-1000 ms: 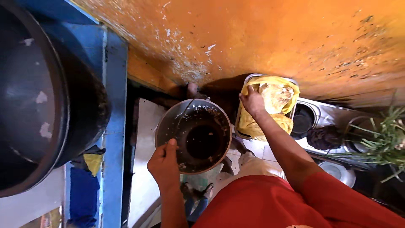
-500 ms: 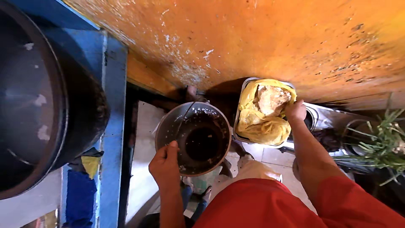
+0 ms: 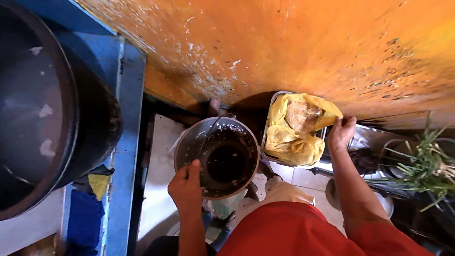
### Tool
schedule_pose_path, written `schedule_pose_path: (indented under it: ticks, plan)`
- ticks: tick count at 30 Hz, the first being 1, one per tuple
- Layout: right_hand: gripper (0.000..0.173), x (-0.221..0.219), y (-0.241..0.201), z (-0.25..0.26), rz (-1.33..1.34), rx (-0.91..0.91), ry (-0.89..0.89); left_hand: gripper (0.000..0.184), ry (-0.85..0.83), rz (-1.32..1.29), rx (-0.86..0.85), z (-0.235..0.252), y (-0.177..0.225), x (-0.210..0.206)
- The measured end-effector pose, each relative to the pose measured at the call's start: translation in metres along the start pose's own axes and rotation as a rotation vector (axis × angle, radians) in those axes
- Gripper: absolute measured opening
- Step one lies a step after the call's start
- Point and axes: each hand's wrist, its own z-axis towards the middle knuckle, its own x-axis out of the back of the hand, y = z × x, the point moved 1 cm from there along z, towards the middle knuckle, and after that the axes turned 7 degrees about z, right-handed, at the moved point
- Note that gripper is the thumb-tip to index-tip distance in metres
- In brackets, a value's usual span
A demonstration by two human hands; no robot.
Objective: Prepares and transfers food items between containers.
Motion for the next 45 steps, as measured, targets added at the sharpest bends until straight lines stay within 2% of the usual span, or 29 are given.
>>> schedule_pose_path:
  ticks: [6,11,15,17,19,21,22,25,30,33,40,43,45]
  plan:
    - [0.033,0.005,-0.002,-0.011,0.017,0.034,-0.018,0.024,-0.01,0.006,0.011,-0.001,0.0,-0.001]
    - [0.042,0.013,0.016,-0.008,-0.033,-0.09,-0.087,0.026,-0.044,0.059,0.021,-0.001,0.005,0.0]
    - [0.037,0.005,0.043,-0.01,0.44,-0.275,-0.083,0.025,-0.038,0.037,0.007,-0.002,0.002,-0.002]
    - [0.036,0.002,0.048,-0.012,0.565,-0.364,-0.109,0.025,-0.04,0.025,-0.005,-0.002,0.0,-0.003]
    - [0.043,-0.002,0.048,-0.013,0.447,-0.439,-0.169,0.025,-0.037,0.011,-0.01,-0.002,-0.001,-0.004]
    - [0.059,-0.005,0.042,-0.011,0.2,-0.494,-0.279,0.024,-0.04,0.014,-0.007,-0.002,-0.001,-0.005]
    - [0.06,-0.007,0.04,-0.009,0.081,-0.493,-0.332,0.024,-0.04,0.011,-0.006,-0.003,-0.002,-0.006]
    - [0.051,-0.008,0.025,-0.003,-0.144,-0.403,-0.376,0.023,-0.036,-0.015,0.0,-0.004,-0.001,-0.008]
    - [0.05,0.012,-0.003,-0.004,-0.165,-0.302,-0.372,0.024,-0.046,0.024,0.004,-0.005,0.0,-0.007]
    - [0.052,0.022,0.005,-0.003,-0.24,-0.294,-0.414,0.025,-0.048,0.064,0.012,-0.004,0.004,-0.009]
    - [0.065,0.03,0.023,-0.015,-0.134,-0.316,-0.39,0.027,-0.063,0.07,0.003,-0.004,0.005,-0.01]
    - [0.072,0.036,0.014,-0.03,-0.189,-0.198,-0.297,0.026,-0.056,0.067,-0.008,-0.005,0.001,-0.01]
    - [0.063,0.04,-0.001,-0.042,-0.231,-0.014,-0.22,0.025,-0.047,0.059,-0.01,-0.004,-0.001,-0.01]
